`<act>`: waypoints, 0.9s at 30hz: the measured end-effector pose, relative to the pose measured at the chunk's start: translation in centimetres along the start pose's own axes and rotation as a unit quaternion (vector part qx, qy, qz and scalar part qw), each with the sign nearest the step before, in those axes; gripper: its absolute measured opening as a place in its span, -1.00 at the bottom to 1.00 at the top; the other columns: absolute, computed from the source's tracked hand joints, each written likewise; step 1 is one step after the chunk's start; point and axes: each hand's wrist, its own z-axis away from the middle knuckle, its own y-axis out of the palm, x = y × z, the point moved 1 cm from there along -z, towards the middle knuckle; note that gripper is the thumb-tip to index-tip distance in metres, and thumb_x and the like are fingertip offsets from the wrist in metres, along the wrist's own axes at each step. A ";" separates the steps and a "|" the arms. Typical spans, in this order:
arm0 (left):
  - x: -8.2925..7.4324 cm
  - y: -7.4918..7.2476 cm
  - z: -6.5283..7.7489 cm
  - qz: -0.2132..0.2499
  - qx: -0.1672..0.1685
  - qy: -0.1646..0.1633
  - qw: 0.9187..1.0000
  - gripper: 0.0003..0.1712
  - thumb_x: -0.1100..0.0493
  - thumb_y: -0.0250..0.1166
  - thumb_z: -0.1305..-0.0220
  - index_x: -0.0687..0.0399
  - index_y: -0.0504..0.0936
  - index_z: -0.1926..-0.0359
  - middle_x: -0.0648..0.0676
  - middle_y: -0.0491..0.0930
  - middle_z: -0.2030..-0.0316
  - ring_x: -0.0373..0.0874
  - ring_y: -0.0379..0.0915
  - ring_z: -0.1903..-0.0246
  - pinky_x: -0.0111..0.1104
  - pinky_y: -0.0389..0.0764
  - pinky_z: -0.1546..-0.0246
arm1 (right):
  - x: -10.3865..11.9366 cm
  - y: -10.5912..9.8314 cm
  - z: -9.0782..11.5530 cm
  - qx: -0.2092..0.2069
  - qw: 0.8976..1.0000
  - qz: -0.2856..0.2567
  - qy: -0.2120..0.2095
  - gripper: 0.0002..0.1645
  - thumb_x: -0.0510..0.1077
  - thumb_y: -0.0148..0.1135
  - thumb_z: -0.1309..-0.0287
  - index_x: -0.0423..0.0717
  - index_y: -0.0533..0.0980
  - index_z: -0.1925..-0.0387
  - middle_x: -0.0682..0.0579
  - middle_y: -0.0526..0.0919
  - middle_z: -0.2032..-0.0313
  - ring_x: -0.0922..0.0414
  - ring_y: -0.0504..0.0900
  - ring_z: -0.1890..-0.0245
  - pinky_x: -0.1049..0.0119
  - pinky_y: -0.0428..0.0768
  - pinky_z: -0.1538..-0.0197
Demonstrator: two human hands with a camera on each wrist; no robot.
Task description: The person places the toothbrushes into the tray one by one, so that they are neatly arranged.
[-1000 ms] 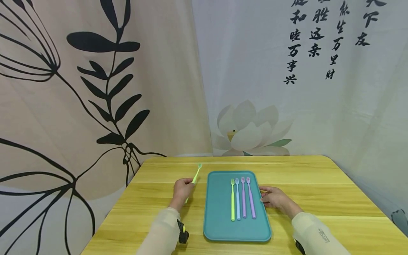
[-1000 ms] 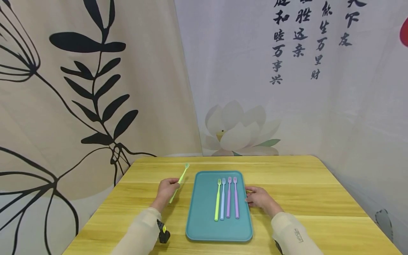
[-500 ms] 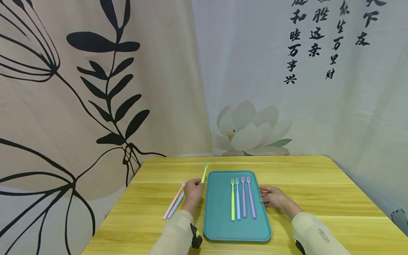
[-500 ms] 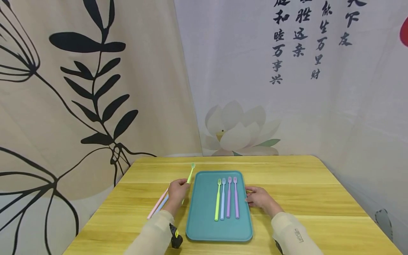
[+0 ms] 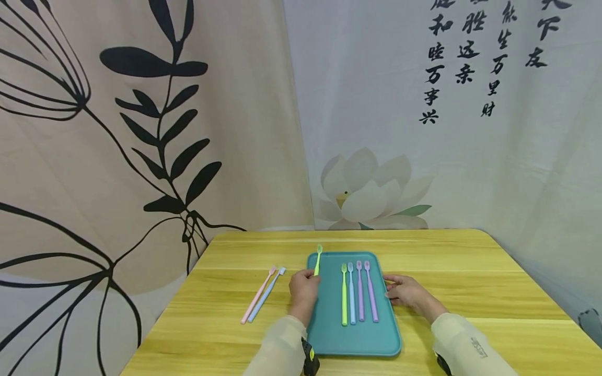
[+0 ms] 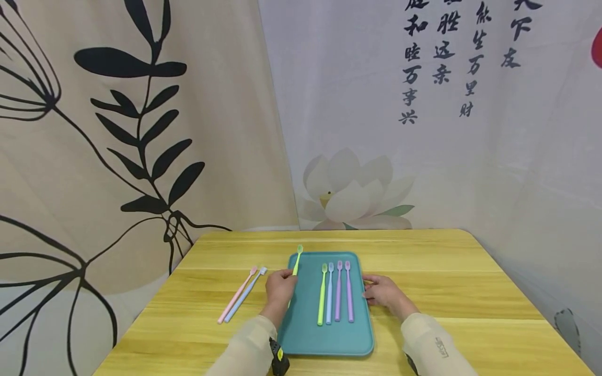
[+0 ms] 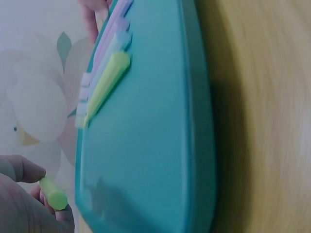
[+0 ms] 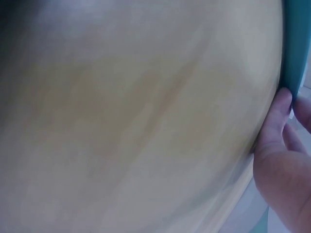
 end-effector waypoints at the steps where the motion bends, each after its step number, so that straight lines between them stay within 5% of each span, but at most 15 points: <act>1: 0.0 0.2 0.1 -0.002 -0.002 0.000 1.000 -0.78 0.39 0.35 -0.09 0.38 0.74 0.20 0.16 0.68 0.35 0.02 0.57 0.31 -0.12 0.61 0.25 | 0.0 0.0 0.0 0.000 1.000 0.000 0.000 -0.31 -0.48 0.15 -0.22 -0.44 0.24 -0.38 -0.20 0.50 0.14 0.05 0.56 0.22 0.18 0.64 0.16; 12: -0.4 1.8 1.8 -0.012 0.002 -0.032 0.999 -0.78 0.38 0.34 -0.11 0.36 0.74 0.18 0.20 0.69 0.25 0.10 0.60 0.19 -0.07 0.63 0.18 | -0.1 -0.1 -0.1 0.003 1.000 0.004 -0.004 -0.30 -0.47 0.17 -0.21 -0.44 0.24 -0.38 -0.21 0.51 0.12 0.05 0.58 0.21 0.16 0.64 0.14; 27: -0.6 3.3 3.8 -0.048 -0.013 -0.009 0.999 -0.87 0.42 0.34 0.04 0.34 0.75 0.38 0.14 0.69 0.42 0.05 0.59 0.37 -0.12 0.63 0.34 | -0.1 -0.1 -0.1 0.004 1.000 -0.009 -0.001 -0.27 -0.49 0.19 -0.17 -0.45 0.24 -0.38 -0.21 0.49 0.12 0.04 0.57 0.19 0.17 0.64 0.14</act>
